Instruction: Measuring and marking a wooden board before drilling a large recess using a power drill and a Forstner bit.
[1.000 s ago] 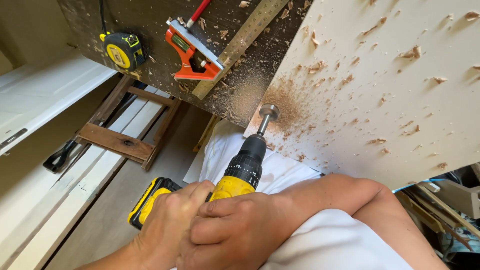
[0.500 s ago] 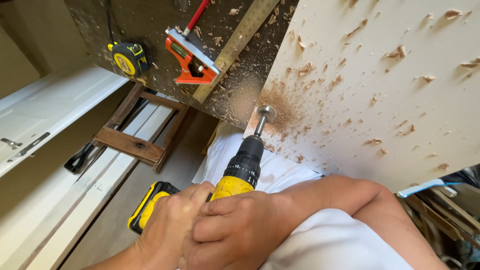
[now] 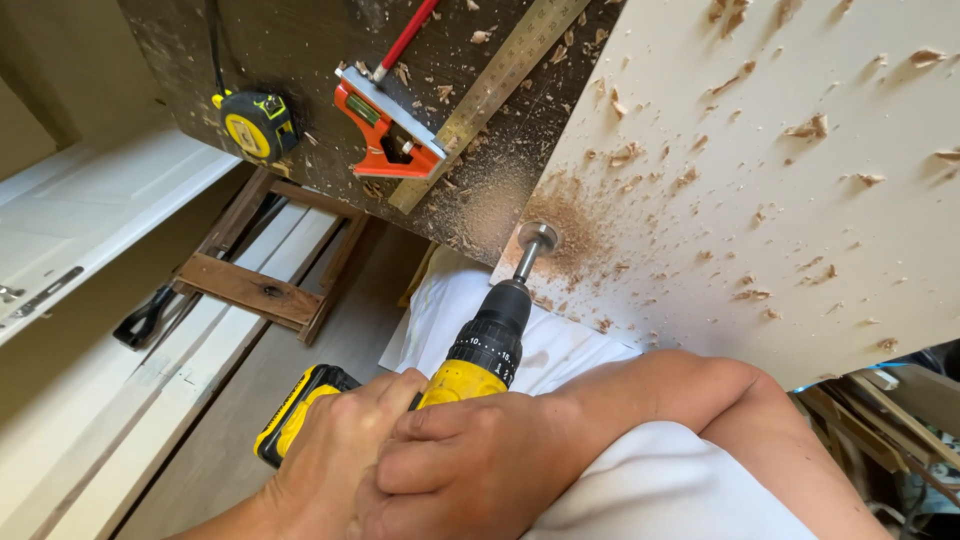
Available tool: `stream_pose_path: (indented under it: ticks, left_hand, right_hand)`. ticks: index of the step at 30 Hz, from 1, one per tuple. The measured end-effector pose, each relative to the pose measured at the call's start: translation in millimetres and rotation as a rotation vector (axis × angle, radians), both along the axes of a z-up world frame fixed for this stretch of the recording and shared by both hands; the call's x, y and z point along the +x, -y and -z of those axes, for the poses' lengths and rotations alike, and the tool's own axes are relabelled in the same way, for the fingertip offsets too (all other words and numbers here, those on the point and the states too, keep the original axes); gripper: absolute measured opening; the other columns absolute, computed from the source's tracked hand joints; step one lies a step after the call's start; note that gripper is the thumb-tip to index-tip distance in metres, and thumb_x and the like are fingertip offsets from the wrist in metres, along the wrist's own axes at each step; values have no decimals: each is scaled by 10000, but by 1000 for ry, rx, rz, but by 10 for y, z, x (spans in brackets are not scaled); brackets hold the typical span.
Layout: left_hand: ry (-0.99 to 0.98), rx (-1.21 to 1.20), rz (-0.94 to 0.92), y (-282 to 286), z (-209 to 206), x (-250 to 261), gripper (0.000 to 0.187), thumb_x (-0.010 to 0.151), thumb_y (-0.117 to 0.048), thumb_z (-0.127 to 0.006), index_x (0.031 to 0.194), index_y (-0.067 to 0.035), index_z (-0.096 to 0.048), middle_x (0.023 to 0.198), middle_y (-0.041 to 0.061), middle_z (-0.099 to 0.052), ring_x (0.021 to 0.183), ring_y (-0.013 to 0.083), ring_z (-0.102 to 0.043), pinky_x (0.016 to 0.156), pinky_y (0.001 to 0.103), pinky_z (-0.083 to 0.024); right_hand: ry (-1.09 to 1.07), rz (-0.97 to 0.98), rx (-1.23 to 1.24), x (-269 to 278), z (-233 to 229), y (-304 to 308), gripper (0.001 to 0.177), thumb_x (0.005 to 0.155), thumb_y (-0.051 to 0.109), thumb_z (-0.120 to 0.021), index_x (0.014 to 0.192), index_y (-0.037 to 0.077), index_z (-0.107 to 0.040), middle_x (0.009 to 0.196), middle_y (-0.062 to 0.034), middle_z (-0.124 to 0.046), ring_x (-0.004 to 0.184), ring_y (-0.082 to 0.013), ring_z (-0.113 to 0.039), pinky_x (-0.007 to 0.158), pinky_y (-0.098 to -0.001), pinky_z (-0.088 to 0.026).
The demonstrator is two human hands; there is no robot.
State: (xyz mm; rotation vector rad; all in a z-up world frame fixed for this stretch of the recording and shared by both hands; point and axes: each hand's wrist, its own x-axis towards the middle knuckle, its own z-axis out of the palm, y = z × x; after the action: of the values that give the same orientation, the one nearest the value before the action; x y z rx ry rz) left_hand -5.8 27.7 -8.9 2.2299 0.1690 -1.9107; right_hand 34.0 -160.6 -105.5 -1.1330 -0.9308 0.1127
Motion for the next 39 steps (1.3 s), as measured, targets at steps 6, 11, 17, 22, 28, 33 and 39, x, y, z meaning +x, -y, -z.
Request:
stream_pose_path:
  ticks: [6,11,17,22,28,33,39]
  left_hand:
    - [71,25,-16,93,-17,-173,322,858,-447,-633,1070,-207,-598,810,22,-707,613,424,-643,561,565,-464]
    - [110,60,-16,192,-51,-223,397,826,-450,-664,1127,-197,-605,819,35,-707,571,430,-643,538,561,-460]
    - [25,108,16,242,-85,-61,400,830,-463,-643,1140,-215,-596,842,31,-723,641,429,-668,581,569,-473]
    - [-69,122,20,194,-64,107,304,856,-477,-613,1038,-236,-575,819,30,-701,659,436,-642,602,567,-455]
    - [-2,36,8,58,-16,82,298,861,-458,-623,1024,-211,-585,753,32,-686,595,425,-638,564,560,-457]
    - [81,-18,-10,-4,-8,-98,382,816,-446,-657,1096,-194,-595,765,30,-683,567,433,-616,530,558,-449]
    - [161,7,-24,50,15,-307,339,835,-421,-672,1079,-196,-601,787,27,-690,571,416,-614,524,545,-457]
  right_hand:
    - [20,11,-12,-95,-10,56,272,1121,167,-411,1027,149,-665,881,4,-462,772,-176,-551,874,-273,-538]
    - [-6,25,53,-156,-6,121,248,1097,212,-438,989,173,-658,874,-1,-458,785,-188,-560,865,-293,-536]
    - [-44,59,100,-74,-2,160,246,1095,182,-449,983,133,-663,890,0,-532,786,-159,-562,843,-280,-528]
    - [-60,51,51,28,4,128,286,1121,186,-411,1019,134,-673,868,-10,-459,731,-188,-524,846,-285,-524]
    - [-39,13,17,47,-1,28,289,1136,185,-393,1069,144,-671,923,-8,-517,783,-187,-560,879,-287,-535]
    - [24,22,-24,-21,-35,-6,287,1122,179,-396,1072,142,-676,930,8,-531,814,-163,-555,884,-283,-537]
    - [33,23,-16,-171,-14,44,263,1113,210,-424,1028,165,-668,876,8,-454,739,-176,-516,810,-279,-501]
